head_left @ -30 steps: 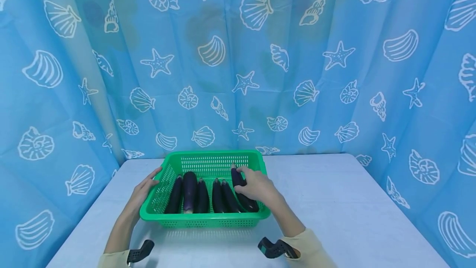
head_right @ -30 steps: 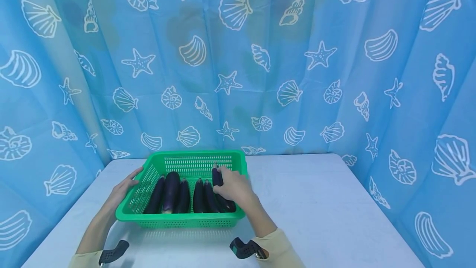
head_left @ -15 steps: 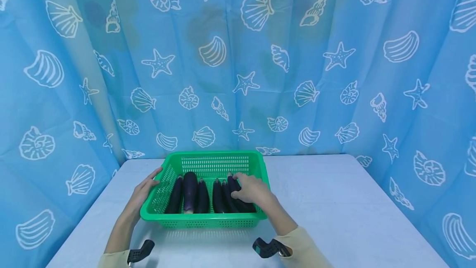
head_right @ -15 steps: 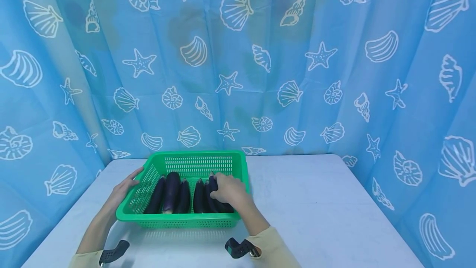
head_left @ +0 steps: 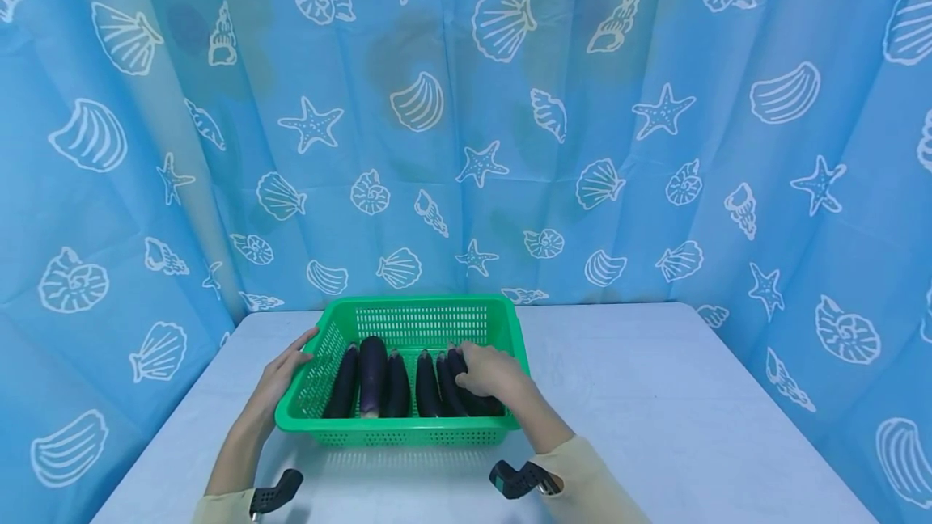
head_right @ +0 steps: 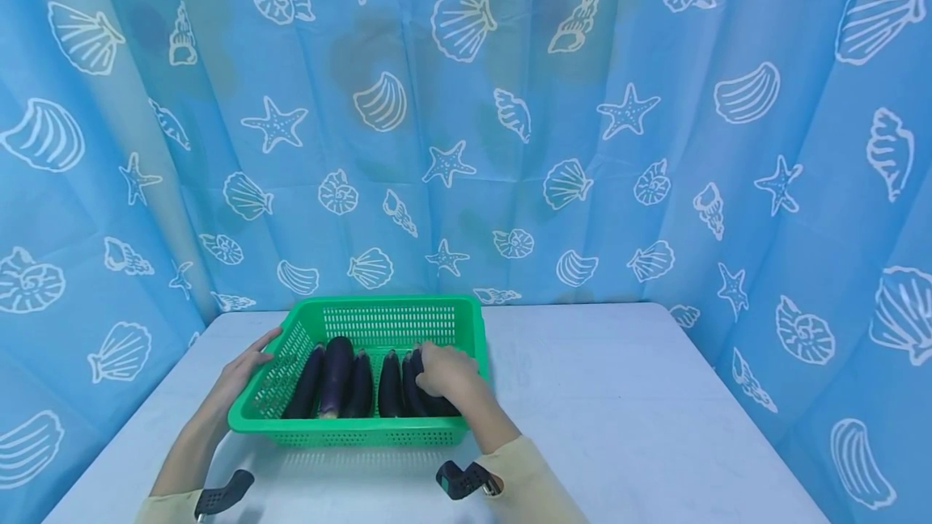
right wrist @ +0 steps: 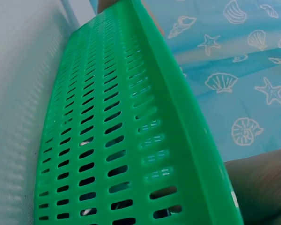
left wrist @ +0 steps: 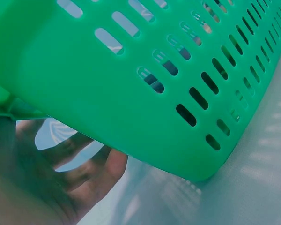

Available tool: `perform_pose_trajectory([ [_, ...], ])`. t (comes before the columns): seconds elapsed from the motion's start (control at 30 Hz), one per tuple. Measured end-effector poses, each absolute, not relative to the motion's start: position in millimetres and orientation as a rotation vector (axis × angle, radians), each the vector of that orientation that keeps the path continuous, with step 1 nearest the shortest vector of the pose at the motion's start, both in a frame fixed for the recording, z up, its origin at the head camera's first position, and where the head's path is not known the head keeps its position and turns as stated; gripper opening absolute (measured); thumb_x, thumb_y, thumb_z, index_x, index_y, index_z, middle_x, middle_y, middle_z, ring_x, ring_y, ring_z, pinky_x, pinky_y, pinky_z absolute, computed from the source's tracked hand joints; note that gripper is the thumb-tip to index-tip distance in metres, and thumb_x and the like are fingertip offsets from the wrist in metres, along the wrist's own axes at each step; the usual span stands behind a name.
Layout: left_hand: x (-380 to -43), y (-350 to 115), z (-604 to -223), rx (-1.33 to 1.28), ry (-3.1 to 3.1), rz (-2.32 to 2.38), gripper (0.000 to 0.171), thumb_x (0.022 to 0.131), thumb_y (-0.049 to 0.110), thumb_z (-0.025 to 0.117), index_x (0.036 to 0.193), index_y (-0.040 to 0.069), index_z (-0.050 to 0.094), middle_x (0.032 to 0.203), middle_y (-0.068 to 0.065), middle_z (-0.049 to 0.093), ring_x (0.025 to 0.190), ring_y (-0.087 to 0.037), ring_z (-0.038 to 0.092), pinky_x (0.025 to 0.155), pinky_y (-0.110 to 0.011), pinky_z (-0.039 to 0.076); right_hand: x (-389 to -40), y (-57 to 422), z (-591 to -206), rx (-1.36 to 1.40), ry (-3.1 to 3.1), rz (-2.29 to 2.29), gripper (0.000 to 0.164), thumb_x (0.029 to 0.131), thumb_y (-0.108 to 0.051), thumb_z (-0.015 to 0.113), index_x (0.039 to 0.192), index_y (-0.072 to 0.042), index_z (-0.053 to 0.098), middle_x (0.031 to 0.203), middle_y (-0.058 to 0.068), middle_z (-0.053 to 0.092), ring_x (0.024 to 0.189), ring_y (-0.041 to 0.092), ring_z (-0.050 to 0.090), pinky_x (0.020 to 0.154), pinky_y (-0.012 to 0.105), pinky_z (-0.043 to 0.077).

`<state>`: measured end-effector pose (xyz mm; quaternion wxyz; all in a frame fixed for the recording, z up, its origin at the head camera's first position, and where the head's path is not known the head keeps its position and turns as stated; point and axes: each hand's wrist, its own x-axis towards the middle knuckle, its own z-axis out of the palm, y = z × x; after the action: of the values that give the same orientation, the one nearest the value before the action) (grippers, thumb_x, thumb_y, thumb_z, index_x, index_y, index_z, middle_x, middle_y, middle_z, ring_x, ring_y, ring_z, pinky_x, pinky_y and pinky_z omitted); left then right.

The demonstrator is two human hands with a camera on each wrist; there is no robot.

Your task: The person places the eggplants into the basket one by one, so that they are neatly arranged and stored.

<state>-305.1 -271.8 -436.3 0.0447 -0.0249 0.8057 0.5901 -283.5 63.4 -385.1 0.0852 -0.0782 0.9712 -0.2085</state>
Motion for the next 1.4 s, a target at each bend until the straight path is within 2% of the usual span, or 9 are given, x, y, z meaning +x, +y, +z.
perform_pose_trajectory([
  [0.23, -306, -271, -436, -0.094, 2.457, 1.8, 0.057, 0.102, 0.03, 0.038, 0.156, 0.033, 0.023, 0.167, -0.007, 0.009, 0.153, -0.039, 0.007, 0.118, -0.065, 0.013, -289, 62, -390, -0.241, 2.857, -0.614, 0.048, 0.097, -0.022, 0.058, 0.143, -0.011, 0.047, 0.141, 0.013, 0.056, 0.13, 0.036, 0.053, 0.101, 0.052, 0.047],
  [0.47, -306, -271, -435, -0.106, 2.457, 1.797, 0.057, 0.102, 0.03, 0.038, 0.156, 0.034, 0.023, 0.167, -0.007, 0.008, 0.152, -0.04, 0.008, 0.118, -0.065, 0.014, -292, 60, -393, -0.247, 2.826, -0.603, 0.045, 0.098, -0.018, 0.056, 0.142, -0.01, 0.05, 0.141, 0.011, 0.056, 0.116, 0.026, 0.06, 0.087, 0.042, 0.051],
  [0.7, -305, -269, -434, -0.117, 2.45, 1.788, 0.058, 0.102, 0.03, 0.037, 0.157, 0.035, 0.021, 0.167, -0.008, 0.008, 0.151, -0.042, 0.011, 0.117, -0.065, 0.017, -291, 61, -395, -0.259, 2.813, -0.606, 0.043, 0.098, -0.016, 0.056, 0.141, -0.009, 0.051, 0.138, 0.012, 0.058, 0.123, 0.028, 0.057, 0.094, 0.045, 0.05],
  [0.97, -306, -268, -433, -0.141, 2.43, 1.801, 0.059, 0.101, 0.029, 0.038, 0.157, 0.033, 0.022, 0.167, -0.007, 0.008, 0.152, -0.041, 0.008, 0.119, -0.063, 0.013, -292, 62, -396, -0.272, 2.808, -0.57, 0.043, 0.098, -0.015, 0.054, 0.14, -0.01, 0.051, 0.14, 0.012, 0.057, 0.127, 0.03, 0.055, 0.097, 0.044, 0.048],
  [1.27, -304, -267, -432, -0.143, 2.434, 1.817, 0.058, 0.1, 0.028, 0.039, 0.156, 0.031, 0.024, 0.167, -0.008, 0.009, 0.152, -0.04, 0.01, 0.119, -0.061, 0.015, -290, 63, -396, -0.284, 2.812, -0.589, 0.043, 0.098, -0.02, 0.056, 0.139, -0.01, 0.053, 0.137, 0.011, 0.059, 0.124, 0.029, 0.057, 0.098, 0.046, 0.05],
  [1.4, -305, -267, -432, -0.156, 2.425, 1.813, 0.058, 0.1, 0.028, 0.039, 0.156, 0.031, 0.024, 0.167, -0.008, 0.009, 0.152, -0.04, 0.011, 0.119, -0.061, 0.016, -285, 66, -393, -0.293, 2.803, -0.627, 0.045, 0.098, -0.022, 0.057, 0.14, -0.01, 0.052, 0.14, 0.012, 0.056, 0.129, 0.032, 0.053, 0.101, 0.049, 0.048],
])
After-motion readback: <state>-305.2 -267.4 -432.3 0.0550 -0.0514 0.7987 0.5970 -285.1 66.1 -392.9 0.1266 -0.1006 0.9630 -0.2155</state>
